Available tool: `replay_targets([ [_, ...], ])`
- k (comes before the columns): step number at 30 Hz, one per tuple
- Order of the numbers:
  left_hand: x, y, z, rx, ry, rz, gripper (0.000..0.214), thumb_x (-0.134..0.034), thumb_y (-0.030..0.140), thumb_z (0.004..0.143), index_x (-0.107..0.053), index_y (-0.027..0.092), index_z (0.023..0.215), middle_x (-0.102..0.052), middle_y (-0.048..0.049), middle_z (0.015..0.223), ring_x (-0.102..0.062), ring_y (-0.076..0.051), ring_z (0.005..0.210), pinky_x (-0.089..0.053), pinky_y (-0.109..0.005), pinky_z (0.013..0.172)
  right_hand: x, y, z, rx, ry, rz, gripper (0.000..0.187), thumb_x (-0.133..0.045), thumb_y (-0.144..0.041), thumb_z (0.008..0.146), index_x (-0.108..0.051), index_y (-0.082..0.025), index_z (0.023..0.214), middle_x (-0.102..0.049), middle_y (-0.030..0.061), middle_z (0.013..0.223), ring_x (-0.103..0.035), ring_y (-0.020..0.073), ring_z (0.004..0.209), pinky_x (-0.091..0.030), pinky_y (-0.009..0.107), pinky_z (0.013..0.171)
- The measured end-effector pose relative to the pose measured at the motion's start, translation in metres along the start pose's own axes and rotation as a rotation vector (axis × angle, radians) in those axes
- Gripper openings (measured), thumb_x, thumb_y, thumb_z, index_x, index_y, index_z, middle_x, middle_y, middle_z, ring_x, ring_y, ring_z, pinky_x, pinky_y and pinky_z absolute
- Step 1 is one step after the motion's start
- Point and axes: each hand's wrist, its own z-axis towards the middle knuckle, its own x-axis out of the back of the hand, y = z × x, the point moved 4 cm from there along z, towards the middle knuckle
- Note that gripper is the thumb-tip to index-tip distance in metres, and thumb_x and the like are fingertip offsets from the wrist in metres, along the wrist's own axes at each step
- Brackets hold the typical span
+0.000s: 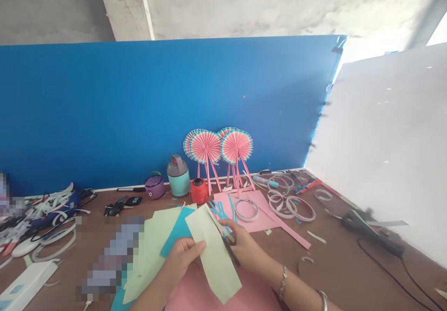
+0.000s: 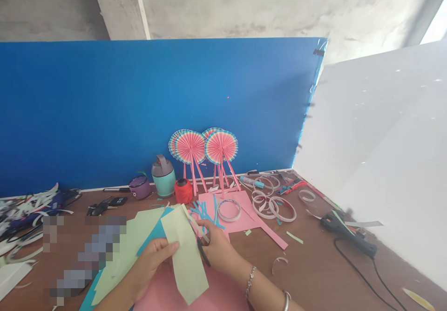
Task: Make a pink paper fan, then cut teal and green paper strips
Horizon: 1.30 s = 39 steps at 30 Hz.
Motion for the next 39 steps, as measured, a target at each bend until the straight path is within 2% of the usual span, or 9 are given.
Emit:
replay_targets([
  [7, 0.0, 0.0, 0.0, 0.013, 0.011, -0.002, 0.038, -0.069, 0.049, 0.065, -0.074, 0.011, 0.069, -0.073, -0.0095, 0.064, -0.065, -0.024, 0.063, -0.045, -0.033, 0.068, 0.0, 0.002, 0.002, -0.002, 0.009, 0.025, 0.054, -0.057, -0.011, 0.058, -0.048, -0.016, 0.111, -0.04, -0.0142, 0.041, -0.032, 0.0051, 0.032, -0.024, 0.017, 0.035],
  [13, 0.001, -0.002, 0.001, 0.013, -0.002, -0.023, 0.042, -0.068, 0.052, 0.064, -0.074, 0.011, 0.068, -0.073, -0.0106, 0.065, -0.065, -0.025, 0.063, -0.046, -0.034, 0.068, 0.005, 0.011, 0.006, 0.013, 0.025, -0.031, 0.056, -0.055, -0.012, 0.056, -0.05, -0.016, 0.112, -0.035, -0.0152, 0.037, -0.031, 0.0055, 0.032, -0.022, 0.016, 0.034],
  [17, 0.001, -0.002, 0.001, 0.031, 0.013, -0.017, 0.041, -0.069, 0.052, 0.064, -0.074, 0.012, 0.068, -0.073, -0.0107, 0.066, -0.066, -0.026, 0.065, -0.046, -0.034, 0.069, 0.005, 0.013, 0.007, 0.01, 0.025, -0.052, 0.058, -0.059, -0.016, 0.059, -0.048, -0.016, 0.116, -0.039, -0.0138, 0.039, -0.035, 0.0058, 0.033, -0.025, 0.016, 0.035],
  [21, -0.001, -0.003, 0.0, 0.051, -0.026, -0.037, 0.039, -0.069, 0.05, 0.064, -0.074, 0.012, 0.069, -0.073, -0.0105, 0.065, -0.065, -0.025, 0.063, -0.047, -0.034, 0.067, 0.005, 0.017, 0.008, 0.037, 0.018, -0.065, 0.059, -0.058, -0.018, 0.06, -0.046, -0.017, 0.117, -0.039, -0.014, 0.04, -0.037, 0.0064, 0.033, -0.028, 0.016, 0.036],
  [30, 0.001, -0.007, 0.001, 0.062, -0.011, -0.031, 0.041, -0.069, 0.053, 0.062, -0.072, 0.012, 0.064, -0.072, -0.0108, 0.063, -0.064, -0.024, 0.061, -0.046, -0.034, 0.067, 0.006, 0.013, 0.006, 0.018, 0.045, -0.023, 0.057, -0.058, -0.012, 0.057, -0.048, -0.016, 0.113, -0.036, -0.0151, 0.039, -0.03, 0.0049, 0.033, -0.022, 0.016, 0.034],
  [33, 0.0, -0.007, 0.001, 0.066, -0.003, -0.034, 0.038, -0.07, 0.05, 0.063, -0.071, 0.012, 0.065, -0.072, -0.0101, 0.063, -0.065, -0.024, 0.062, -0.046, -0.033, 0.067, 0.008, 0.015, 0.009, 0.01, 0.051, -0.021, 0.057, -0.062, -0.016, 0.059, -0.047, -0.014, 0.114, -0.037, -0.0148, 0.038, -0.03, 0.0051, 0.033, -0.022, 0.016, 0.034],
  [36, 0.004, -0.006, 0.003, 0.039, 0.029, -0.054, 0.035, -0.069, 0.047, 0.065, -0.071, 0.013, 0.068, -0.072, -0.0088, 0.065, -0.064, -0.023, 0.062, -0.046, -0.033, 0.066, 0.011, 0.018, 0.011, 0.01, 0.079, -0.013, 0.064, -0.066, -0.023, 0.061, -0.042, -0.011, 0.119, -0.043, -0.013, 0.041, -0.035, 0.0061, 0.036, -0.024, 0.017, 0.036],
  [39, 0.018, -0.004, 0.007, -0.007, 0.147, -0.068, 0.033, -0.069, 0.047, 0.066, -0.071, 0.014, 0.072, -0.071, -0.0061, 0.065, -0.062, -0.019, 0.057, -0.045, -0.029, 0.06, 0.013, 0.016, 0.01, -0.022, 0.071, 0.024, 0.075, -0.069, -0.032, 0.061, -0.034, -0.009, 0.123, -0.05, -0.0093, 0.048, -0.043, 0.0088, 0.042, -0.029, 0.019, 0.04],
])
